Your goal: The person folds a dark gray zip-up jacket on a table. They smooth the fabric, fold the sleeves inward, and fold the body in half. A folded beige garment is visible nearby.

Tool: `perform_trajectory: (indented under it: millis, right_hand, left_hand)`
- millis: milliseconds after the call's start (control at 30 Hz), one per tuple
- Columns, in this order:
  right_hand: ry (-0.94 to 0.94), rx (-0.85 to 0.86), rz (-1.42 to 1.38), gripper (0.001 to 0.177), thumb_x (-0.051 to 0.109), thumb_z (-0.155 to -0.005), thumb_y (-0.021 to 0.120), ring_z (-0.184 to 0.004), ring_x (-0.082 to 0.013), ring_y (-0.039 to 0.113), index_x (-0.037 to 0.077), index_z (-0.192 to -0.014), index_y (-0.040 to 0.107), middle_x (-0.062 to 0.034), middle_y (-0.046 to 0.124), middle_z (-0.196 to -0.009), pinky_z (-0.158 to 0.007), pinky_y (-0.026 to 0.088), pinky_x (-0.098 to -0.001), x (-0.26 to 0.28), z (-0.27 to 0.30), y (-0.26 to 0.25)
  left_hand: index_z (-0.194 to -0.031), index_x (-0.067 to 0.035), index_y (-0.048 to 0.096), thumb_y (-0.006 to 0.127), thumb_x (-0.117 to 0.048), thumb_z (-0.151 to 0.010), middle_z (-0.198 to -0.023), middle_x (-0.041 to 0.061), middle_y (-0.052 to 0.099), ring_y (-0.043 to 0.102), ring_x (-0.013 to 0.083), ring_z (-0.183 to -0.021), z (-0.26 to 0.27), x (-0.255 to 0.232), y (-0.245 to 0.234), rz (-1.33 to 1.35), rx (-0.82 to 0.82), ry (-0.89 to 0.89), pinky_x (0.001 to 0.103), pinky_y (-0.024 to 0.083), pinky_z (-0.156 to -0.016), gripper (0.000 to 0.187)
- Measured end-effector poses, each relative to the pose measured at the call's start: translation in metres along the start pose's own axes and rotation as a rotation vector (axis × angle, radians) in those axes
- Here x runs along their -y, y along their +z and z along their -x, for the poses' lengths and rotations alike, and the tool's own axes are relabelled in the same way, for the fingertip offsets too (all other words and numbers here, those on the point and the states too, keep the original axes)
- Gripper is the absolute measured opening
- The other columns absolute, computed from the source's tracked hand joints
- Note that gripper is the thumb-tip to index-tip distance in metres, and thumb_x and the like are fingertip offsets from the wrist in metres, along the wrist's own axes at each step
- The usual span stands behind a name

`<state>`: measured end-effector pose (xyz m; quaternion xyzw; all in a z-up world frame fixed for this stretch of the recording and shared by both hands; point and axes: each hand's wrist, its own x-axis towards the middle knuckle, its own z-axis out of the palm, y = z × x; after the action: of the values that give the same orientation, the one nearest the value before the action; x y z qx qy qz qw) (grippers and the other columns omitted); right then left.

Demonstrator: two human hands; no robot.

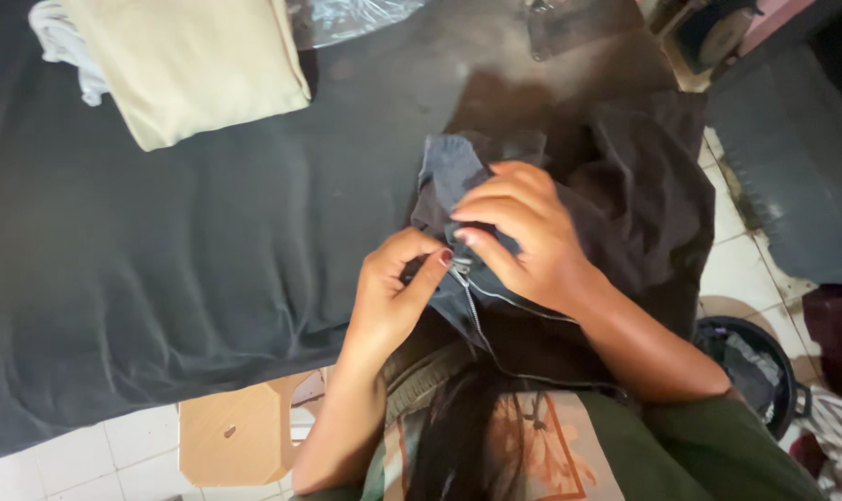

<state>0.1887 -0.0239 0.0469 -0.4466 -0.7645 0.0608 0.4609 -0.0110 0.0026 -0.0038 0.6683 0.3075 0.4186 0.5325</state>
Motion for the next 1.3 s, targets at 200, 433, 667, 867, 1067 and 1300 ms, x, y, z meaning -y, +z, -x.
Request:
perform_trajectory:
  millis: [200,433,667,867,1067,1300]
  right_hand:
    - [0.39,0.205,-0.155,0.016,0.012,-0.088,0.079,-0.073,-0.016,0.067,0.002,-0.098,0.07,-0.0056,0.068,-0.083,-0.068,0.053,-0.0284,0.021,0.021,0.016]
    - [0.516,0.151,-0.27,0.011,0.01,-0.09,0.075,-0.062,-0.014,0.06,0.0,-0.092,0.07,-0.0062,0.064,-0.078,-0.057,0.047,-0.028,0.015,0.022,0.046]
    - [0.381,0.199,-0.291,0.012,0.002,-0.09,0.07,-0.059,-0.015,0.049,-0.001,-0.082,0.061,-0.0071,0.052,-0.072,-0.055,0.038,-0.0309,0.021,0.019,0.051]
    - [0.392,0.172,-0.422,0.02,-0.001,-0.091,0.067,-0.058,-0.0141,0.044,-0.001,-0.076,0.054,-0.0061,0.046,-0.068,-0.054,0.033,-0.0319,0.017,0.031,0.063]
    - [0.476,0.089,-0.362,0.021,0.002,-0.09,0.067,-0.06,-0.0116,0.046,-0.002,-0.074,0.054,-0.005,0.046,-0.066,-0.055,0.034,-0.0312,-0.022,0.051,0.05]
    - [0.521,0.178,-0.305,0.019,0.004,-0.093,0.069,-0.056,-0.0121,0.043,-0.002,-0.076,0.061,-0.0047,0.046,-0.064,-0.052,0.031,-0.0308,-0.006,0.066,0.025]
  left_hand:
    - [-0.089,0.0,0.066,0.07,-0.004,-0.1,-0.084,0.002,0.059,0.052,0.0072,-0.078,0.004,0.013,-0.011,0.155,-0.212,-0.051,0.023,0.041,-0.071,0.012]
    - [-0.091,0.0,0.067,0.07,-0.003,-0.097,-0.084,0.005,0.064,0.058,0.0138,-0.077,0.0,0.003,-0.016,0.02,-0.205,0.1,0.027,0.045,-0.071,0.008]
    - [-0.082,-0.004,0.062,0.072,-0.008,-0.095,-0.079,0.01,0.057,0.059,0.0316,-0.069,0.006,-0.016,-0.029,-0.576,-0.209,0.292,0.041,0.046,-0.062,0.017]
    - [-0.084,-0.003,0.061,0.071,-0.007,-0.094,-0.084,0.011,0.06,0.06,0.0327,-0.07,0.01,-0.008,-0.039,-0.599,-0.207,0.438,0.043,0.047,-0.064,0.014]
    - [-0.091,0.0,0.061,0.066,0.0,-0.099,-0.088,0.014,0.064,0.063,0.0319,-0.076,0.017,-0.002,-0.083,-0.585,-0.485,0.395,0.04,0.05,-0.069,0.01]
    - [-0.091,-0.001,0.06,0.065,-0.003,-0.101,-0.087,0.013,0.063,0.062,0.0312,-0.078,0.01,-0.003,-0.094,-0.652,-0.478,0.409,0.04,0.049,-0.072,0.012]
